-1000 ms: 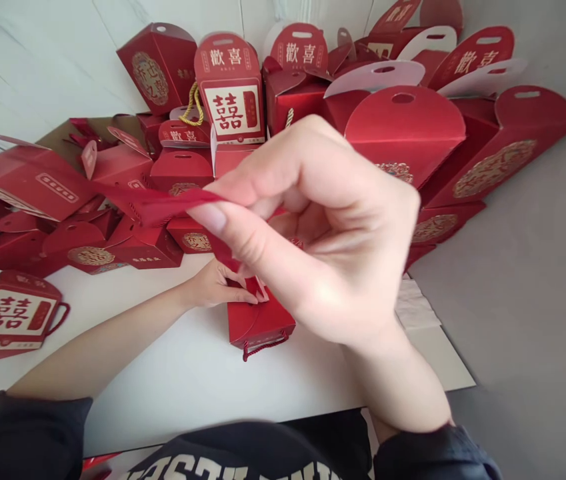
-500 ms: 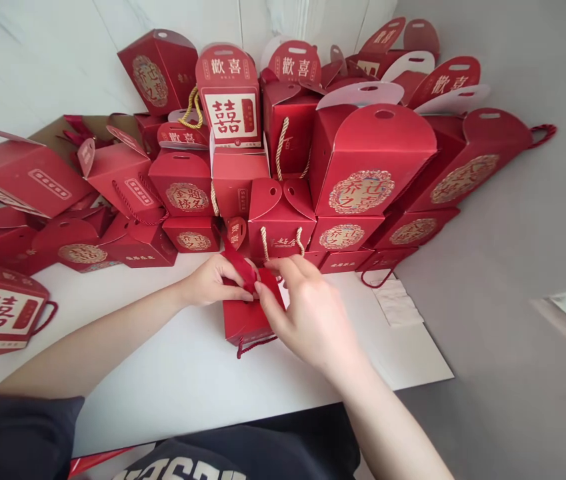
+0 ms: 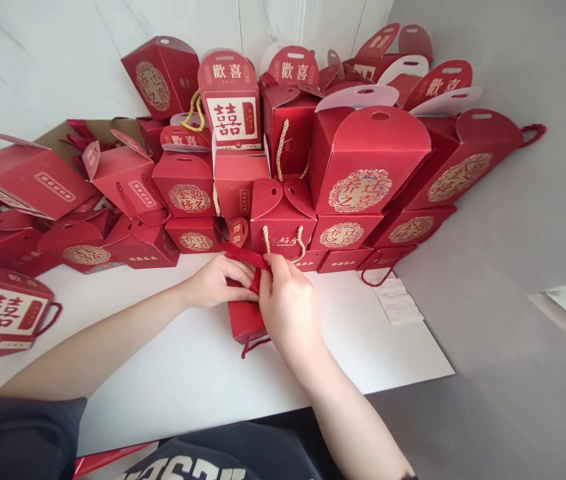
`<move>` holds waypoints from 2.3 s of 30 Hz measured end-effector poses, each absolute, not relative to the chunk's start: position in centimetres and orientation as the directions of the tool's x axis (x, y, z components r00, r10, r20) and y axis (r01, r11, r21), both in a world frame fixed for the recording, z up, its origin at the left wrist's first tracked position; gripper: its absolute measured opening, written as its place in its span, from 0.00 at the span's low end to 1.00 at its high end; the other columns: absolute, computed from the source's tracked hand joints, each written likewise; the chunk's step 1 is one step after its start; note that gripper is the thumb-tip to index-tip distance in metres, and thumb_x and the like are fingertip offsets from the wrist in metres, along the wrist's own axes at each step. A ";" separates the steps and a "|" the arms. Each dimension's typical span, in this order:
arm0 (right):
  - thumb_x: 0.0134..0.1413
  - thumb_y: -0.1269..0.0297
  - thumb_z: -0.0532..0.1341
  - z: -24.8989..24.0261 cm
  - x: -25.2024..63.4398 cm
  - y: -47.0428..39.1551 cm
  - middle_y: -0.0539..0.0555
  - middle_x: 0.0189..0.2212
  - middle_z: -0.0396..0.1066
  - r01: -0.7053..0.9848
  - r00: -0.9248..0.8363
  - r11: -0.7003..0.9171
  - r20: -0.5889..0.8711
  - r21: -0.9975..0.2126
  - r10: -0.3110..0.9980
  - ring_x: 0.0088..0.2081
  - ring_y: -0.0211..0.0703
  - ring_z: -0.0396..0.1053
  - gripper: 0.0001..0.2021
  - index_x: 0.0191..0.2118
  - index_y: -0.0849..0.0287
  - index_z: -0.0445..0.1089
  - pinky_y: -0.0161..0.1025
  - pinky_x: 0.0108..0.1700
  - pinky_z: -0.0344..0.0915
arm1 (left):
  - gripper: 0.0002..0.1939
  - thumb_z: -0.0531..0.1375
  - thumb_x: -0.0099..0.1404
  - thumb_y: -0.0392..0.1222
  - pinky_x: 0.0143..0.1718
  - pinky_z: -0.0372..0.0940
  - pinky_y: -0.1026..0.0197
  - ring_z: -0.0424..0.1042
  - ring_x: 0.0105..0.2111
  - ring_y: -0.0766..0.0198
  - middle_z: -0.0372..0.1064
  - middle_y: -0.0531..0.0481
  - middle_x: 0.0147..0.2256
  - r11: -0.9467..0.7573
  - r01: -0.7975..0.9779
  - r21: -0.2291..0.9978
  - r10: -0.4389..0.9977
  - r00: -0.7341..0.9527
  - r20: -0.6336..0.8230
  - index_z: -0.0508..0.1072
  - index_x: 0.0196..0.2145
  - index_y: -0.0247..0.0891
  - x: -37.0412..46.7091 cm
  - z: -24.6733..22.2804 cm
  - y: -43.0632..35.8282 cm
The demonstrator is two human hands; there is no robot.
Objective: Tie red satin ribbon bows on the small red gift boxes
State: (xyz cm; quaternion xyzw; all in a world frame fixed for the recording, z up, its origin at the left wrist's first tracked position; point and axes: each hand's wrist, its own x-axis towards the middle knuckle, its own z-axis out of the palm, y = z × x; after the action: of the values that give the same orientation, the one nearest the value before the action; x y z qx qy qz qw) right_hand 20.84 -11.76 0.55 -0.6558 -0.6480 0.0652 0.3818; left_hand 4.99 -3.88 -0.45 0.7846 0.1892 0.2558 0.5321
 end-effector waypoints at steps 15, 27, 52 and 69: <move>0.60 0.73 0.60 2.6 20.5 -16.7 0.56 0.36 0.78 0.745 -0.226 0.622 0.785 -0.242 0.577 0.32 0.41 0.75 0.13 0.50 0.57 0.70 0.37 0.33 0.71 | 0.15 0.61 0.66 0.44 0.43 0.64 0.62 0.72 0.36 0.62 0.75 0.50 0.28 -0.259 0.228 0.938 0.579 0.815 -0.038 0.79 0.25 0.34 5.1 2.3 -3.8; 0.57 0.81 0.53 -2.1 13.3 -14.7 0.55 0.28 0.66 0.548 -0.730 0.836 0.464 -0.043 0.502 0.29 0.45 0.66 0.11 0.31 0.63 0.68 0.39 0.20 0.57 | 0.13 0.62 0.64 0.45 0.39 0.64 0.63 0.71 0.34 0.63 0.74 0.51 0.30 -0.321 0.352 0.879 0.638 0.767 -0.075 0.79 0.28 0.34 5.3 2.6 -4.7; 0.57 0.65 0.57 1.9 23.5 -9.0 0.49 0.21 0.73 -0.055 -0.299 -0.079 -0.059 -0.995 0.952 0.23 0.36 0.70 0.04 0.35 0.59 0.66 0.31 0.24 0.64 | 0.11 0.57 0.66 0.45 0.26 0.61 0.67 0.73 0.29 0.65 0.76 0.50 0.28 -0.148 0.533 0.833 0.631 0.700 -0.336 0.73 0.32 0.36 3.7 6.4 -5.7; 0.54 0.65 0.65 0.6 23.2 -9.6 0.50 0.29 0.73 -0.097 -0.171 -0.027 -0.010 -0.995 0.985 0.29 0.35 0.72 0.08 0.38 0.61 0.67 0.34 0.31 0.73 | 0.10 0.59 0.66 0.44 0.30 0.70 0.63 0.77 0.29 0.63 0.78 0.46 0.30 0.058 0.504 0.862 0.555 0.701 -0.448 0.71 0.32 0.34 4.3 5.4 -5.2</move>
State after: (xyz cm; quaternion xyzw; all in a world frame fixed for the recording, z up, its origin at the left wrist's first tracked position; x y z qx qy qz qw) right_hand 23.25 -9.62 0.59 -0.4345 -0.5107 0.5699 0.4749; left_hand 4.33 -5.22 5.37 0.6860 0.3860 0.0205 0.6165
